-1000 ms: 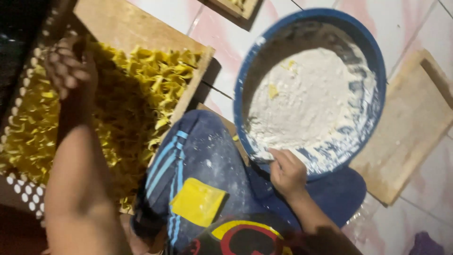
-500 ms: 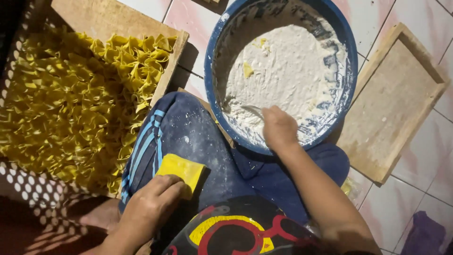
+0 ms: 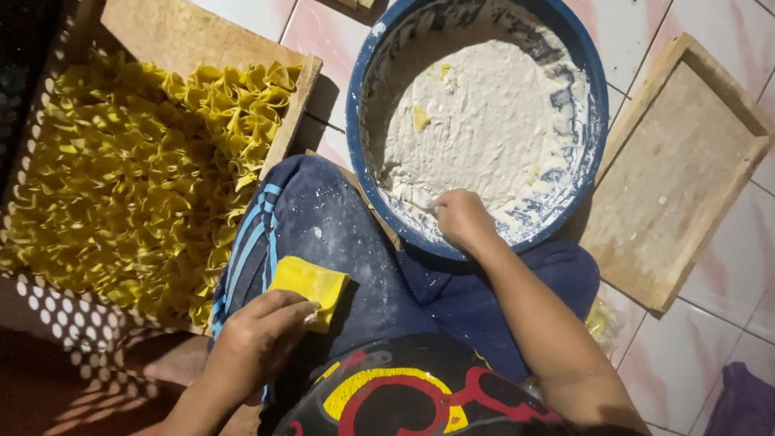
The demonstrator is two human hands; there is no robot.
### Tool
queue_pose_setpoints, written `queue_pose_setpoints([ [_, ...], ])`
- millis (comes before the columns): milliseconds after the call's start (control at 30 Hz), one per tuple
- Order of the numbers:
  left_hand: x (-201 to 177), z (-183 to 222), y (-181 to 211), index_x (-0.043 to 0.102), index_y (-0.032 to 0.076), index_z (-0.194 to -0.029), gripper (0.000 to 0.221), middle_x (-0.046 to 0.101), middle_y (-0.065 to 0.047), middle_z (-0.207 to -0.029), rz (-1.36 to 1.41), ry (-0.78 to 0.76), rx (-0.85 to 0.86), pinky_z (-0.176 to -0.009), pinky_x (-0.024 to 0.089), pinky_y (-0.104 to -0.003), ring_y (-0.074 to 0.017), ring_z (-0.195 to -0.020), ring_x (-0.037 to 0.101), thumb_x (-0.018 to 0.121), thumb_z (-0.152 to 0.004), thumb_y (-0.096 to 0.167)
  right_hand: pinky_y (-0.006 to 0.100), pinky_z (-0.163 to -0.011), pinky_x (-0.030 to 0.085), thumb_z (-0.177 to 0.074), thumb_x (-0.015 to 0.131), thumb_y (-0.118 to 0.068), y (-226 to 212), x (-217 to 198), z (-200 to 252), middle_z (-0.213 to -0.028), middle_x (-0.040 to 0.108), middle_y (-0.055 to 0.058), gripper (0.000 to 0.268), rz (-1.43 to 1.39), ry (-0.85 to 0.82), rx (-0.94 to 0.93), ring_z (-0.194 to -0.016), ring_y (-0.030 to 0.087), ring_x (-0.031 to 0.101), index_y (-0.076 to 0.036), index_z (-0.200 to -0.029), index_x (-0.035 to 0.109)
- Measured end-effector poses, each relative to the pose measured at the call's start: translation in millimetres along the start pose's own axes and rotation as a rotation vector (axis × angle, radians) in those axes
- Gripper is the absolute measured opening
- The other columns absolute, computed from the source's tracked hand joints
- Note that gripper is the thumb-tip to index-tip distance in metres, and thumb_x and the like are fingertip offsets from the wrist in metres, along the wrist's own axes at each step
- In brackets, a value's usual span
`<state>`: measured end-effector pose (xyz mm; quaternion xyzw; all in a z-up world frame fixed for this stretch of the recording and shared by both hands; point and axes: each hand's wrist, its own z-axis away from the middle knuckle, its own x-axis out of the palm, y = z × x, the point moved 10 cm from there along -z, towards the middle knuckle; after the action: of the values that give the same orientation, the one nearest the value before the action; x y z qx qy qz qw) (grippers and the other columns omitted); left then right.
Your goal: The person is manually preparing wontons by placing filling on dough wrappers and folding them into shape.
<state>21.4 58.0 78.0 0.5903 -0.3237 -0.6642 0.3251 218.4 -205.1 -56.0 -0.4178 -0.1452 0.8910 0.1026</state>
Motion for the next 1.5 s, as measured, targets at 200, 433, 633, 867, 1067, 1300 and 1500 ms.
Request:
queue_pose_setpoints([
  [200,-22.4,-1.9,-23.6,0.066,0.003,-0.089,0.013,0.073,-0.013,-0.109,0.442,0.234,-0.175,-0.081,0.061,-0.029,-0.0194,-0.093,0.069,0.054,-0.088,0.0,0.03,-0.061,0.051,-0.084,0.065,-0.01,8.0,10.1,-2.7,-0.071,0.073,0.008,0.026,-0.323,-0.082,-0.04,-0.061,0.017,0.062,0.003,-0.102,0.079],
  [433,-19.1,-8.8,-68.5,0.057,0.002,-0.11,0.016,0.061,-0.007,-0.099,1.454,0.556,-0.518,-0.08,0.052,-0.029,-0.014,-0.086,0.06,0.044,-0.109,0.011,0.024,-0.045,0.038,-0.085,0.066,0.0,8.8,-10.9,29.8,-0.066,0.066,0.008,0.024,-0.66,-0.166,-0.093,-0.052,0.012,0.049,0.009,-0.104,0.078],
  [633,23.4,-39.4,-57.6,0.061,0.002,-0.125,0.034,0.069,-0.027,-0.123,1.465,0.336,-0.451,-0.091,0.059,-0.056,-0.0361,-0.103,0.071,0.056,-0.098,0.022,0.024,-0.048,0.049,-0.091,0.068,-0.001,-38.7,-22.6,79.3,-0.054,0.065,0.01,0.025,-0.783,-0.022,-0.249,-0.05,0.012,0.056,0.004,-0.113,0.076],
  [867,68.1,-33.3,-49.7,0.056,0.006,-0.136,0.043,0.066,-0.024,-0.128,1.805,0.469,-0.791,-0.096,0.054,-0.061,-0.0397,-0.106,0.069,0.059,-0.094,0.014,0.023,-0.073,0.059,-0.079,0.081,0.008,-117.0,8.4,100.0,-0.099,0.074,0.009,0.048,-1.162,-0.098,-0.472,-0.084,0.011,0.068,-0.001,-0.122,0.061],
  [1067,11.4,12.9,-86.6,0.056,0.007,-0.138,0.043,0.064,-0.021,-0.134,1.634,0.717,-0.732,-0.107,0.047,-0.062,-0.0366,-0.118,0.064,0.055,-0.096,0.016,0.026,-0.066,0.06,-0.076,0.085,0.005,-129.1,57.7,121.2,-0.086,0.075,0.011,0.043,-1.122,-0.249,-0.401,-0.076,0.014,0.071,-0.001,-0.114,0.066],
  [1300,13.3,-6.0,-70.7,0.058,0.009,-0.134,0.037,0.066,-0.021,-0.132,1.628,0.737,-0.683,-0.105,0.052,-0.059,-0.036,-0.115,0.067,0.051,-0.102,0.024,0.036,-0.07,0.059,-0.095,0.064,-0.003,-159.6,-18.4,152.4,-0.092,0.077,0.013,0.019,-0.652,0.293,-0.796,-0.079,0.028,0.075,-0.002,-0.108,0.077],
  [1500,54.2,-42.1,-13.1,0.058,-0.002,-0.133,0.043,0.064,-0.028,-0.127,1.953,0.559,-0.795,-0.102,0.05,-0.065,-0.0463,-0.112,0.064,0.048,-0.103,0.027,0.035,-0.073,0.06,-0.084,0.078,0.007,-143.3,-33.5,151.4,-0.093,0.076,0.013,0.02,-0.624,0.535,-0.916,-0.079,0.027,0.075,-0.001,-0.103,0.08],
])
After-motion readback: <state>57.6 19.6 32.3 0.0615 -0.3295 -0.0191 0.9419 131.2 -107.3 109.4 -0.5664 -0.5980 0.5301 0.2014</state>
